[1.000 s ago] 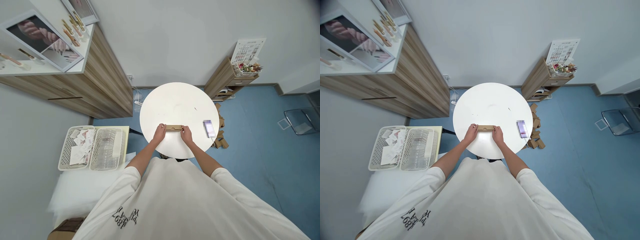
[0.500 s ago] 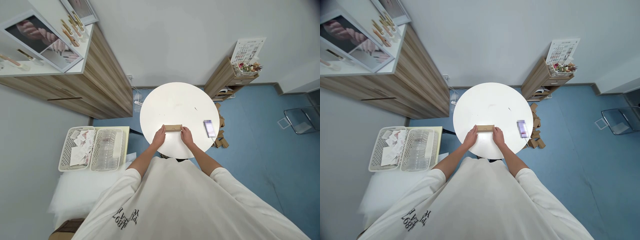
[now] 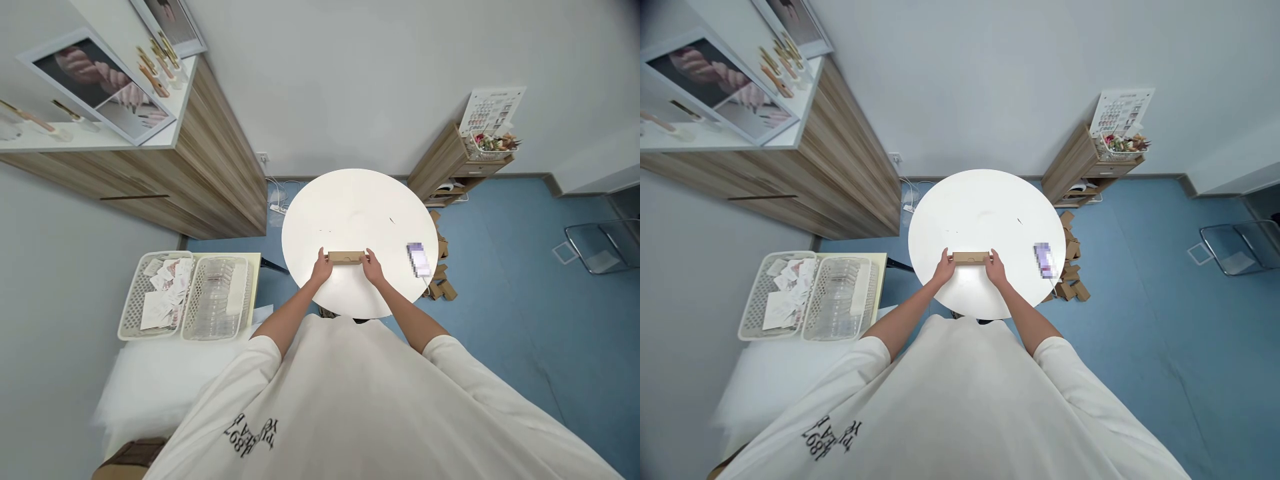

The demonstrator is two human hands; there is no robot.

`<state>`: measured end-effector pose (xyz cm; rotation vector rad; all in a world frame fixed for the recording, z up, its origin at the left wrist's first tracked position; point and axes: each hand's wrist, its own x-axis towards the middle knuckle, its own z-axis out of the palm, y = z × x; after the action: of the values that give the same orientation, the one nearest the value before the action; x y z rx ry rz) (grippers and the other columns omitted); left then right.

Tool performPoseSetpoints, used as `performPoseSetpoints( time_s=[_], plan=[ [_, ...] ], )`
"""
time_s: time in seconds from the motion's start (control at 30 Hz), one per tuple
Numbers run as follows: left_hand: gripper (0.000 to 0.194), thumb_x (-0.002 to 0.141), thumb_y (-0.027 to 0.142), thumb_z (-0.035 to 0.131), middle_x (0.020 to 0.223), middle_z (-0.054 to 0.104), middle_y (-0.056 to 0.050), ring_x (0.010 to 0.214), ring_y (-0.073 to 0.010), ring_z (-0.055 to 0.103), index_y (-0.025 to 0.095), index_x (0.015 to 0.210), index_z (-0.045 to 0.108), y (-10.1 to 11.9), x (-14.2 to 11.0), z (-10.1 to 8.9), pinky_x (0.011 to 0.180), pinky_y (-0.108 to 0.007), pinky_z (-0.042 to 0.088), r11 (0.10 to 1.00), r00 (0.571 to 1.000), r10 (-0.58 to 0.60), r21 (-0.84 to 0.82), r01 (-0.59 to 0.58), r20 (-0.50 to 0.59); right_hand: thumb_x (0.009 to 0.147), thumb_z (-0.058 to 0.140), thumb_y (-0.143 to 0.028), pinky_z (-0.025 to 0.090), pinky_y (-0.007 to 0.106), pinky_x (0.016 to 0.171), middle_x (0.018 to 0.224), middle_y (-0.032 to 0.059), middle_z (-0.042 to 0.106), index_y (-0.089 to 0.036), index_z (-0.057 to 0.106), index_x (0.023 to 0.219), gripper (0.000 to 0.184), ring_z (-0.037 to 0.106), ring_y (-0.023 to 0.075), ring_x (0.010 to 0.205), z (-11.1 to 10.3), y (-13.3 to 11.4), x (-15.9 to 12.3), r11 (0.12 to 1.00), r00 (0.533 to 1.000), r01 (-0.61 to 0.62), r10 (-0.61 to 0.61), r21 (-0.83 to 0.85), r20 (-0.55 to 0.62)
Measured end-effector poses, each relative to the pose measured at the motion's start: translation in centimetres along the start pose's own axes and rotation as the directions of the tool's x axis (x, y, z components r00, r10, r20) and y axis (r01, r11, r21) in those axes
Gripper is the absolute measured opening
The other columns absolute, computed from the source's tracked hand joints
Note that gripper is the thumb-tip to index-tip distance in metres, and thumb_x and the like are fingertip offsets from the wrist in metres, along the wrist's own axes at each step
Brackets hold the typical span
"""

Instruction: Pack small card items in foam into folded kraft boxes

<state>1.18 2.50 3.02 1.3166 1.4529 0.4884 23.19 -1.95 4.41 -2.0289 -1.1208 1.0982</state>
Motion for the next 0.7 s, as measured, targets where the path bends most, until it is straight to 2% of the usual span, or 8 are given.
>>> performPoseSetpoints(
  time_s=[0.07, 0.13, 0.27, 0.4, 0.5, 0.6, 0.7],
  plan=[
    [0.083, 0.093, 0.028, 0.057, 0.154, 0.046, -0.016, 0.134, -0.0299, 0.053, 0.021, 0.163, 0.013, 0.5, 0.3, 0.0, 0.105, -0.039, 0.046, 0.999, 1.000, 0.006, -0.038, -0.005, 0.031, 0.097, 0.043, -0.058, 0.046, 0.040, 0.106, 0.143, 0.0118, 0.057, -0.024, 0.040, 0.156, 0.068, 0.057, 0.0269, 0.124, 0.1, -0.5, -0.1, 0.999, 0.999, -0.030, 0.029, 0.033, 0.027],
    [0.088, 0.089, 0.025, 0.062, 0.155, 0.045, -0.015, 0.138, -0.0300, 0.048, 0.022, 0.163, 0.014, 0.3, 0.2, 0.0, 0.108, -0.039, 0.044, 0.997, 0.997, 0.072, -0.031, -0.072, 0.009, 0.096, 0.045, -0.059, 0.045, 0.040, 0.108, 0.147, 0.0112, 0.053, -0.025, 0.038, 0.156, 0.069, 0.056, 0.0265, 0.126, 0.3, -0.6, -0.4, 0.998, 1.000, -0.011, 0.010, 0.057, 0.028],
    [0.094, 0.083, 0.024, 0.067, 0.154, 0.043, -0.017, 0.139, -0.0318, 0.045, 0.021, 0.162, 0.017, -2.0, -1.0, 0.2, 0.111, -0.042, 0.041, 0.991, 0.991, 0.130, 0.010, -0.130, -0.013, 0.095, 0.049, -0.058, 0.045, 0.039, 0.108, 0.150, 0.0124, 0.050, -0.023, 0.035, 0.157, 0.072, 0.056, 0.0258, 0.128, 1.0, 0.8, -1.4, 0.996, 0.998, 0.025, -0.029, 0.084, 0.056],
    [0.099, 0.079, 0.022, 0.068, 0.153, 0.043, -0.019, 0.137, -0.0320, 0.048, 0.019, 0.162, 0.015, -5.3, -2.4, 0.9, 0.110, -0.043, 0.041, 0.997, 0.996, 0.079, 0.016, -0.079, 0.040, 0.093, 0.053, -0.055, 0.045, 0.040, 0.108, 0.148, 0.0131, 0.051, -0.023, 0.034, 0.157, 0.074, 0.057, 0.0264, 0.128, 1.9, 3.2, -2.6, 0.999, 0.992, -0.027, 0.022, 0.041, 0.125],
    [0.099, 0.078, 0.020, 0.067, 0.155, 0.043, -0.019, 0.137, -0.0322, 0.048, 0.017, 0.162, 0.015, -6.9, -3.1, 1.2, 0.112, -0.044, 0.039, 0.999, 0.996, 0.014, 0.033, -0.017, 0.089, 0.091, 0.055, -0.051, 0.043, 0.041, 0.110, 0.150, 0.0147, 0.049, -0.020, 0.034, 0.157, 0.076, 0.055, 0.0277, 0.129, 2.4, 4.6, -3.0, 0.998, 0.983, -0.054, 0.056, -0.018, 0.174],
    [0.096, 0.080, 0.022, 0.066, 0.156, 0.041, -0.021, 0.141, -0.0332, 0.045, 0.014, 0.161, 0.017, -7.5, -3.3, 1.2, 0.114, -0.044, 0.037, 0.998, 0.994, -0.040, 0.053, 0.035, 0.105, 0.091, 0.056, -0.050, 0.043, 0.041, 0.110, 0.151, 0.0168, 0.047, -0.017, 0.037, 0.155, 0.075, 0.055, 0.0289, 0.130, 2.5, 5.2, -3.0, 0.995, 0.979, -0.074, 0.085, -0.064, 0.186],
    [0.088, 0.080, 0.023, 0.066, 0.155, 0.041, -0.023, 0.142, -0.0341, 0.042, 0.011, 0.158, 0.026, -7.4, -3.1, 0.9, 0.114, -0.043, 0.036, 0.995, 0.994, -0.061, 0.084, 0.053, 0.094, 0.089, 0.056, -0.049, 0.044, 0.041, 0.108, 0.150, 0.0168, 0.049, -0.017, 0.044, 0.150, 0.070, 0.056, 0.0292, 0.127, 2.2, 5.3, -2.8, 0.994, 0.982, -0.070, 0.085, -0.087, 0.171]
  ],
)
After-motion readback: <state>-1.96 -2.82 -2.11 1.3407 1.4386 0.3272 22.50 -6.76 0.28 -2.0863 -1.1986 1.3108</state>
